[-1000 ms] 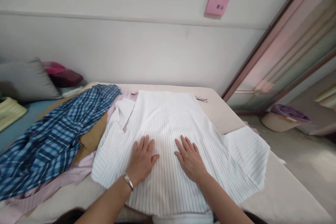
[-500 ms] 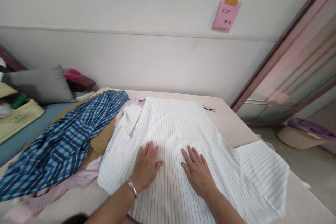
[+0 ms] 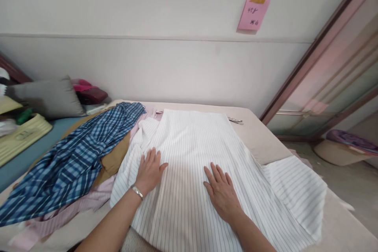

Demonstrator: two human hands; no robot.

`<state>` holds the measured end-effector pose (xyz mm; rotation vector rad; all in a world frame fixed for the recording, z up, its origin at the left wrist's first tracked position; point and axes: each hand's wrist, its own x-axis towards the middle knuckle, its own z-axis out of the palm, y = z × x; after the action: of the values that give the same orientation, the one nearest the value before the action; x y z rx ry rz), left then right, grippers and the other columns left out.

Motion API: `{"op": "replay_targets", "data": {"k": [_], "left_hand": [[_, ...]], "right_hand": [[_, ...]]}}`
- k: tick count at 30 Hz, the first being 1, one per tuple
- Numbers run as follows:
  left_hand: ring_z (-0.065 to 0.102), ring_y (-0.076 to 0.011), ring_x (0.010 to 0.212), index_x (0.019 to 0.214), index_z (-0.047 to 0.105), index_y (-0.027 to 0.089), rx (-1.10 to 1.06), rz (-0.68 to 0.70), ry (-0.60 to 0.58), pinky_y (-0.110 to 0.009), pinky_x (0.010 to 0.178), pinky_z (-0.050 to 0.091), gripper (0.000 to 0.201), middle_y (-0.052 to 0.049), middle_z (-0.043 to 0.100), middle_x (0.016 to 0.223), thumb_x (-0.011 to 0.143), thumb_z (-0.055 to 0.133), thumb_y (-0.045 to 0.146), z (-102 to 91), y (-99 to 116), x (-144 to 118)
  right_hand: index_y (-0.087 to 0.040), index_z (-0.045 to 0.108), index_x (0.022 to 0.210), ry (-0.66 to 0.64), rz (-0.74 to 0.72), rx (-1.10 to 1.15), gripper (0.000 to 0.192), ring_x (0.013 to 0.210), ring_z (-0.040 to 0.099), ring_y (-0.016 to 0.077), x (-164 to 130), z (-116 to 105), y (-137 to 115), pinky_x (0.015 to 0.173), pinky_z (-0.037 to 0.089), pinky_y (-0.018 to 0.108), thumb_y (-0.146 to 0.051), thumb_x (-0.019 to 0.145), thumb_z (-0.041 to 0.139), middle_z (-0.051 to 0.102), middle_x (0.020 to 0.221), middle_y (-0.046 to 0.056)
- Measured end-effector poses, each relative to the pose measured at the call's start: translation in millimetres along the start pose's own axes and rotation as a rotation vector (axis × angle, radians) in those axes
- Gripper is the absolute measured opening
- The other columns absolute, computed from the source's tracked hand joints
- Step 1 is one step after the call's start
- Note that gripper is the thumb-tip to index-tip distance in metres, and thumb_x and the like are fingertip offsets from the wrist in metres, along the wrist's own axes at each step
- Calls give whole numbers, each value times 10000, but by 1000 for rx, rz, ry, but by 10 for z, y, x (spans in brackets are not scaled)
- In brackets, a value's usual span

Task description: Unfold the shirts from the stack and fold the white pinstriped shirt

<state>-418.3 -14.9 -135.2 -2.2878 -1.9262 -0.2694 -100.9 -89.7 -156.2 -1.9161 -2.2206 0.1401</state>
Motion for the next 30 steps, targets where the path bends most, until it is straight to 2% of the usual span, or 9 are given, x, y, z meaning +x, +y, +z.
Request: {"op": "replay_targets", "data": {"k": [4, 6, 10, 13, 17, 20, 23, 27, 30], "left_hand": [[427, -377, 1404, 1262, 596, 72, -8, -39, 3, -614, 1127, 310, 536, -269, 509, 1457, 1033, 344, 487, 31, 0, 35], [439, -331, 1402, 1175, 625, 102, -56, 30, 28, -553, 1157, 309, 498, -235, 533, 1437, 1047, 289, 446, 32, 13, 190], [337, -217, 1486, 1376, 519, 111, -99, 162, -43, -379, 1195, 300, 485, -161, 424, 1567, 1053, 244, 347, 119, 57, 804], [348, -262, 1481, 1453, 467, 127, -68, 122, -125, -431, 1178, 317, 518, -159, 413, 1582, 1027, 339, 393, 259, 28, 1307], [342, -406, 1457, 1378, 517, 15, -34, -27, -78, -595, 1126, 309, 567, -288, 412, 1537, 1025, 289, 395, 424, -48, 1768], [273, -366, 1497, 1394, 519, 62, -24, 21, -41, -571, 1180, 224, 583, -244, 380, 1576, 1029, 272, 443, 508, -52, 2031], [275, -303, 1506, 1479, 444, 116, -17, 79, -86, -488, 1189, 248, 599, -193, 340, 1615, 1015, 317, 474, 579, -45, 2291], [298, -369, 1482, 1466, 420, 10, -4, -41, -83, -572, 1150, 268, 643, -295, 340, 1576, 1025, 246, 444, 649, 21, 2457], [244, -369, 1507, 1500, 406, 61, 3, 9, -32, -586, 1177, 208, 664, -258, 319, 1603, 1023, 244, 494, 701, 162, 2305]], "right_hand": [[-294, 300, 1605, -2, 14, -12, 593, 1553, 89, 269, -5, 7, -17, 1240, 180, 563, -540, 1069, 236, 140, 1688, 32], [-299, 300, 1604, 17, 17, -19, 588, 1553, 91, 270, -10, 20, -20, 1240, 178, 566, -536, 1069, 245, 135, 1689, 29], [-327, 307, 1599, 58, 7, -18, 570, 1550, 120, 270, -13, 32, -13, 1238, 187, 566, -532, 1068, 277, 153, 1686, 19], [-345, 304, 1598, 66, 3, -15, 556, 1549, 123, 271, -5, 15, -10, 1237, 202, 562, -519, 1070, 292, 153, 1686, 6], [-364, 293, 1599, 63, 12, -10, 555, 1548, 125, 281, 18, -6, -10, 1235, 210, 576, -518, 1066, 312, 139, 1686, -8], [-374, 303, 1595, 44, 19, 3, 555, 1544, 142, 292, 36, -4, 6, 1233, 219, 587, -519, 1059, 323, 147, 1682, -12], [-389, 299, 1594, 21, 19, 19, 559, 1542, 147, 301, 49, 5, 32, 1224, 238, 603, -523, 1053, 331, 152, 1677, -20], [-399, 283, 1597, 4, 35, 32, 560, 1542, 135, 315, 63, -2, 44, 1218, 238, 623, -505, 1051, 349, 150, 1676, -31], [-398, 269, 1602, -10, 43, 37, 556, 1543, 131, 315, 55, -43, 24, 1222, 235, 613, -469, 1057, 352, 141, 1677, -32]]}}
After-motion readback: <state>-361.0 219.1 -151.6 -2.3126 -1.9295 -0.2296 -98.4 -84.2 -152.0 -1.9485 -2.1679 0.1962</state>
